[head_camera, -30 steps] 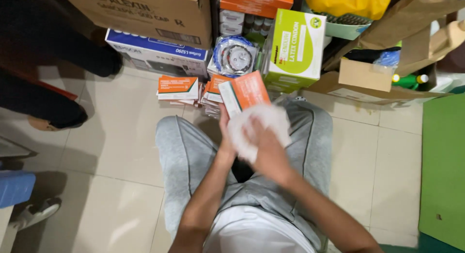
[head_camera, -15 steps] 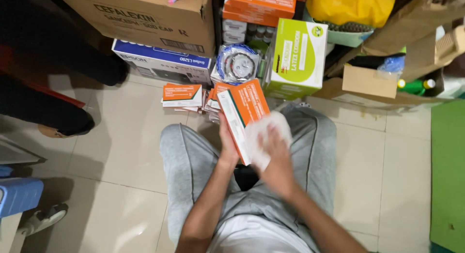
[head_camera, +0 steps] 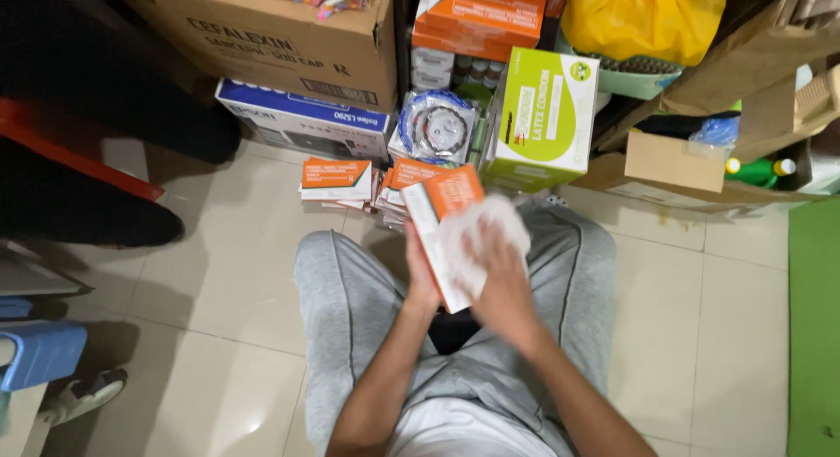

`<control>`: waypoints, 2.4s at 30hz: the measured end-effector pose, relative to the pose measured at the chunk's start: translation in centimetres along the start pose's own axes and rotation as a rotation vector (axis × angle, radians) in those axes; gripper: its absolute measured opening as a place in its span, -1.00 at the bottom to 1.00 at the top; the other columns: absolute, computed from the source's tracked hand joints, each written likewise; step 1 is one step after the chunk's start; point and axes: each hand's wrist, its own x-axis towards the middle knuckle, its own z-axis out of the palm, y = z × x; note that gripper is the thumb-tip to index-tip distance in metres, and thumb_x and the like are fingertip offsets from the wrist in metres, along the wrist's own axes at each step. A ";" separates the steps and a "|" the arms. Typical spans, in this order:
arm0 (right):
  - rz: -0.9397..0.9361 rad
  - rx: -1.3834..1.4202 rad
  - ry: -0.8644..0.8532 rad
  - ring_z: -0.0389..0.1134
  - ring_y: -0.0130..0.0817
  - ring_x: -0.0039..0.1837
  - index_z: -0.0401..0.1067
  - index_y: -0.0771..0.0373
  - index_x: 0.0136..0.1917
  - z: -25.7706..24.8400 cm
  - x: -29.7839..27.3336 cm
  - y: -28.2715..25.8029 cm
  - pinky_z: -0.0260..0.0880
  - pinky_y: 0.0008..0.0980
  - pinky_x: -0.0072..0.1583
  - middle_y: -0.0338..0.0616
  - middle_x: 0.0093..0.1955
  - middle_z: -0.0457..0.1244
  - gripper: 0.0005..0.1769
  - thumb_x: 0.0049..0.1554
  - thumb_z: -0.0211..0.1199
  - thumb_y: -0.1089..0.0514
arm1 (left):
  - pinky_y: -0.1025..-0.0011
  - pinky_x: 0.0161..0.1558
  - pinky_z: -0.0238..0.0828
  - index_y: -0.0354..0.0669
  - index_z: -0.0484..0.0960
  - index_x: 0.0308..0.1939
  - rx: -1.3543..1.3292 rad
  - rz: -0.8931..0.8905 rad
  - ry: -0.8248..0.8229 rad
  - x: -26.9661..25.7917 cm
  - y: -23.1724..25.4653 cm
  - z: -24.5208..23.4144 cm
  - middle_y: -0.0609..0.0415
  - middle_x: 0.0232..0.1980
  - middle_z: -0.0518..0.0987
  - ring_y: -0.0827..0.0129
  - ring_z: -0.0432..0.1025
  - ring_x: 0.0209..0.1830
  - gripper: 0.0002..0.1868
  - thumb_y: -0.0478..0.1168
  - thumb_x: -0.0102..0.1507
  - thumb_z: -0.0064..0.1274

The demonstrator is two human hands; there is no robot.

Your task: Wiping down boxes of medical supplies with a cloth and organizing them.

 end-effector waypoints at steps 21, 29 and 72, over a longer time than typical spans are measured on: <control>0.829 1.133 -0.051 0.27 -0.26 0.44 0.24 0.06 0.57 2.7 -1.8 3.0 0.27 -0.02 0.41 -0.14 0.48 0.23 -0.13 0.07 0.46 -0.08 | 0.06 0.20 0.44 0.21 0.52 0.28 0.062 0.093 0.151 4.3 -0.4 -7.1 0.01 0.20 0.53 0.11 0.46 0.13 -0.33 0.18 0.12 0.25; 0.391 0.606 0.198 0.40 0.18 0.23 0.46 0.30 0.17 0.4 -3.7 -0.3 0.39 -0.04 0.25 0.23 0.08 0.35 -0.39 -0.10 0.59 0.10 | -0.50 0.38 -0.18 0.16 -0.04 0.64 0.664 0.231 0.025 1.7 -1.4 -4.0 -0.36 0.55 0.14 -0.40 0.05 0.55 -0.22 -0.16 0.38 -0.07; -0.215 0.014 -0.228 -0.23 -0.03 0.70 0.10 -0.39 0.58 -0.2 0.0 -3.6 -0.09 0.30 0.48 -0.21 0.75 -0.24 0.04 -0.12 0.43 -0.17 | 0.01 0.53 0.00 0.00 0.22 0.57 -0.201 -0.010 -0.643 2.0 0.3 -5.8 -0.10 0.56 0.26 0.00 0.22 0.49 -0.06 0.44 0.27 -0.16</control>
